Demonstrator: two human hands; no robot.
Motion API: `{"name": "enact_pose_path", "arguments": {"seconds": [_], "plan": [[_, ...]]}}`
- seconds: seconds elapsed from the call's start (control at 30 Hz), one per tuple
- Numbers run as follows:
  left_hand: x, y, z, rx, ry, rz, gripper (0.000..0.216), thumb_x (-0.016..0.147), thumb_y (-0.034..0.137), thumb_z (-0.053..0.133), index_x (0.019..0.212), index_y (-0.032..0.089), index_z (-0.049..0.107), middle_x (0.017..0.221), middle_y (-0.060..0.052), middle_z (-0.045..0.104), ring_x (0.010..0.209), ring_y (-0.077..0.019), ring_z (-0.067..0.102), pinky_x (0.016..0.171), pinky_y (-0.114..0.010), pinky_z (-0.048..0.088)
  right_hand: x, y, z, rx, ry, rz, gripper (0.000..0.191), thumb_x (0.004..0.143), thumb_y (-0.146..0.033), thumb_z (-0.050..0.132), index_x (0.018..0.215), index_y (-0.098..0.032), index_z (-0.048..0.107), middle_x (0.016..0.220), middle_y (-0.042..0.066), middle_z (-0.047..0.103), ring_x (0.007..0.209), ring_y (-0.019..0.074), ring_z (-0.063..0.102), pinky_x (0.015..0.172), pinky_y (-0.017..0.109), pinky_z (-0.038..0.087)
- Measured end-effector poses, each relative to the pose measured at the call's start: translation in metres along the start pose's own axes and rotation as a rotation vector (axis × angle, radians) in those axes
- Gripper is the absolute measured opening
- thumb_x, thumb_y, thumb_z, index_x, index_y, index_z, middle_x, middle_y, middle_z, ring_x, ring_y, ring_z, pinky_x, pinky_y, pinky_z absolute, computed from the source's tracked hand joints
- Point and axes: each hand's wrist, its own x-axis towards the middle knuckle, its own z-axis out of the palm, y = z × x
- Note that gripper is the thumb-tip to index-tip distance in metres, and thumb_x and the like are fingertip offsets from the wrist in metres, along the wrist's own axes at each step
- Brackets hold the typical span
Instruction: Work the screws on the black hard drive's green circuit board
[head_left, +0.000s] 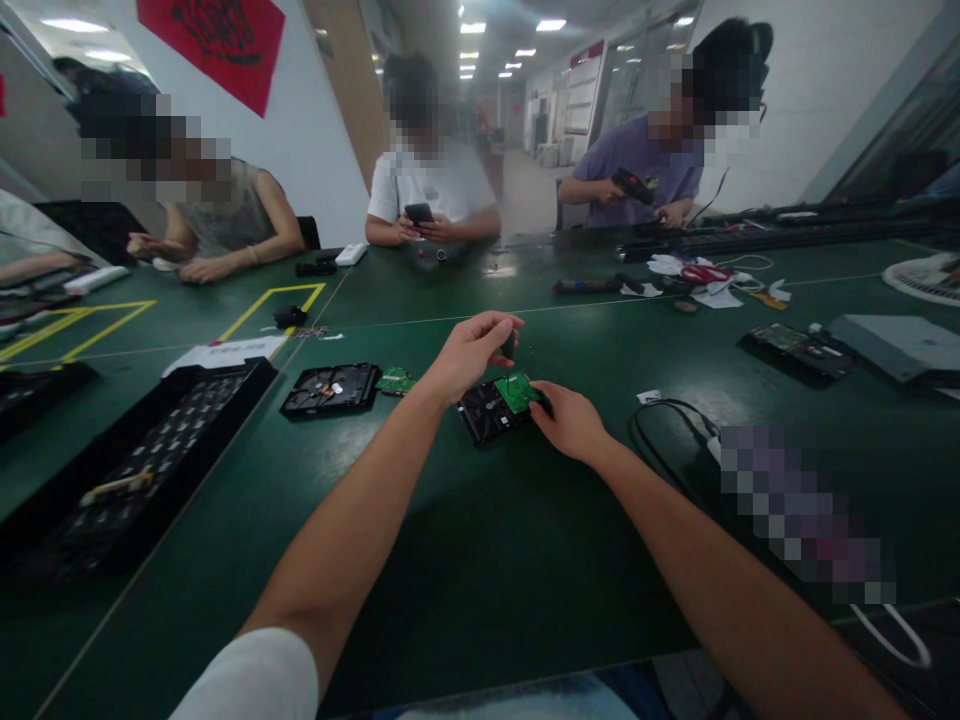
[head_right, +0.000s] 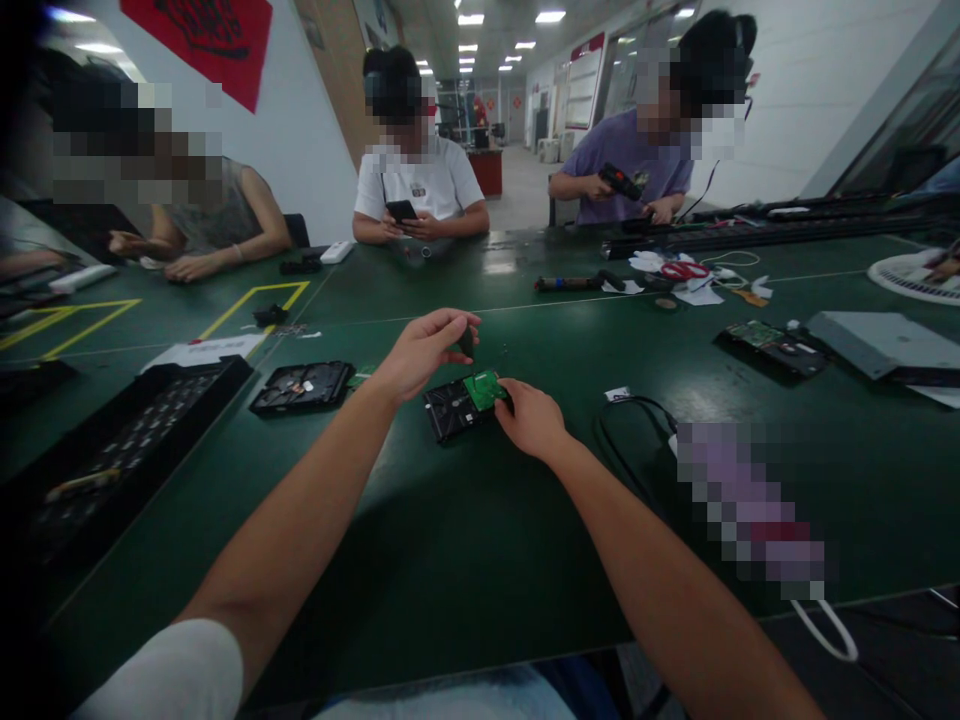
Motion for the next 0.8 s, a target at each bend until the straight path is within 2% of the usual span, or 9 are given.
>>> {"name": "enact_pose_path", "arguments": {"seconds": [0.27,0.8], "plan": [[0.003,-0.005,-0.003,0.049,0.035,0.058,0.032,0.095,0.045,0.067,0.109,0.017,0.071,0.093,-0.005,0.065,0.084,-0.0142,0.063,0.07,-0.025,0.062,0.0,0.0,-0.002,0.004,0.001,-0.009,0.041,0.103,-0.034,0.052,0.141,-0.021,0.058,0.138,0.01,0.068,0.119,0.0276,0.067,0.102,0.039,0.05],[0.005,-0.012,-0.004,0.032,0.058,0.067,0.031,0.097,0.045,0.065,0.11,0.017,0.072,0.093,-0.006,0.065,0.083,-0.0141,0.064,0.069,-0.026,0.063,0.001,0.002,0.001,0.004,0.0,-0.001,0.042,0.103,-0.035,0.051,0.142,-0.021,0.058,0.14,0.01,0.067,0.122,0.0284,0.066,0.104,0.041,0.05]]}}
